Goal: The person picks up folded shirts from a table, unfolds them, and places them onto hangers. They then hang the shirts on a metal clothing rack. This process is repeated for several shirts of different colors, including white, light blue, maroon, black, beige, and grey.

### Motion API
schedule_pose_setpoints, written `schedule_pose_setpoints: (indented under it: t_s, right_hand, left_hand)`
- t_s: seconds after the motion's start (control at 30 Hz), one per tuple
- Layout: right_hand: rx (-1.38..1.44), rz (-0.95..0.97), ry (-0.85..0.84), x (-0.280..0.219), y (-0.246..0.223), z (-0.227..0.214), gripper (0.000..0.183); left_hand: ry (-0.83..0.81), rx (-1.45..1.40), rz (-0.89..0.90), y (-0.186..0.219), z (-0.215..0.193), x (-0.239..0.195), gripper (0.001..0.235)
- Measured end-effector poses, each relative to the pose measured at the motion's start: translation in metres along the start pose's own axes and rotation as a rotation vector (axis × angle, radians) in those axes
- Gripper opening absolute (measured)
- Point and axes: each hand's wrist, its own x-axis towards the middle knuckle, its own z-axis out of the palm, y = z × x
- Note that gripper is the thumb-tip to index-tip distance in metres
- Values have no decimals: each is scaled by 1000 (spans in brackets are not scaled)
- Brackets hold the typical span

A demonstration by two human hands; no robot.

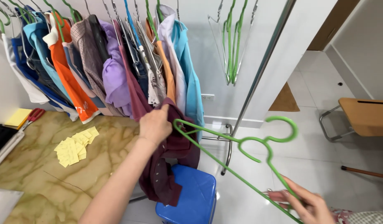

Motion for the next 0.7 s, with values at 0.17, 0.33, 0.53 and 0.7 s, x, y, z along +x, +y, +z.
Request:
schedule_pose_setpoints:
  t_s: [0.17, 0.33, 0.53, 0.7]
  right_hand:
    - [111, -284, -278, 46, 21, 47, 53]
    - [158, -257, -336, 63, 10, 108, 53]
    - [252, -393, -302, 84, -6, 96, 48]
    - [197, -746, -341, 102, -33, 27, 50]
  left_hand:
    - [225, 18, 279, 81, 4, -72, 71]
    - [562, -64, 483, 114, -19, -119, 94]
    - [587, -245, 626, 103, -57, -137, 82]
    - [952, -273, 99, 37, -87, -116, 101]
